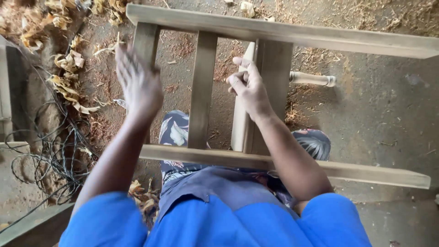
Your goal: Sanding the wooden legs and rungs of a chair frame using sandpaper in a workshop.
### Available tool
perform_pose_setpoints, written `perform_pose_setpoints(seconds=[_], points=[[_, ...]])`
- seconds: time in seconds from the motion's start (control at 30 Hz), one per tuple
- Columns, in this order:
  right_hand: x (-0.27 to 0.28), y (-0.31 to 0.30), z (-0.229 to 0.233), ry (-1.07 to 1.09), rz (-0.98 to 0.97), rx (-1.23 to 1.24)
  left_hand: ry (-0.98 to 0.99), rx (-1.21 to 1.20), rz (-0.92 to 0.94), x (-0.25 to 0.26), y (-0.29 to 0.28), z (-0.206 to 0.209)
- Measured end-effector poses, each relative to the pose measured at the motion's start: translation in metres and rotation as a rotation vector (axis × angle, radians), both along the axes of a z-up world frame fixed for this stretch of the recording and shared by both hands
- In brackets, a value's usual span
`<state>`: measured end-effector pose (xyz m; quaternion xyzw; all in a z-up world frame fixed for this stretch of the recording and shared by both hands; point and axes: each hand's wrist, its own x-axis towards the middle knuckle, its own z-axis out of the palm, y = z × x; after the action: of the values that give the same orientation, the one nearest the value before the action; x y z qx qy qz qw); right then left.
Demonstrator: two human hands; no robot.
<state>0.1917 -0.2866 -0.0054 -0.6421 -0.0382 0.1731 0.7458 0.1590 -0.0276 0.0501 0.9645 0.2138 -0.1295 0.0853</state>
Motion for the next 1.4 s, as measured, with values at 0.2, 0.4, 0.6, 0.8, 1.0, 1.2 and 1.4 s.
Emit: perform_pose_setpoints(seconds=[0.2,0.4,0.6,0.8,1.0,1.2,1.4], points=[[-0.016,0.007,0.022,-0.065,0.099,-0.046,0.146,-0.006,0.027,-0.064,0.009,-0.012],[-0.025,0.019,0.035,-0.076,0.169,-0.017,0.249,-0.068,0.076,0.024,0.032,-0.025],[-0.025,0.031,0.017,-0.121,0.121,0.053,0.008,0.055,0.116,0.086,0.042,-0.057],[-0.004,0.004,-0.025,-0.068,0.042,-0.036,-0.109,0.014,0.009,0.012,0.013,-0.037],[0.003,-0.003,-0.030,-0.150,-0.156,-0.144,-0.528,0.563,-0.426,-0.031,0.043,-0.095],[0.000,0.003,-0.021,-0.259,-0.106,-0.175,-0.403,0.579,-0.573,-0.043,0.032,-0.073],[-0.003,0.009,-0.035,-0.154,0.062,-0.390,-0.598,0.649,-0.496,0.065,0.072,-0.147]])
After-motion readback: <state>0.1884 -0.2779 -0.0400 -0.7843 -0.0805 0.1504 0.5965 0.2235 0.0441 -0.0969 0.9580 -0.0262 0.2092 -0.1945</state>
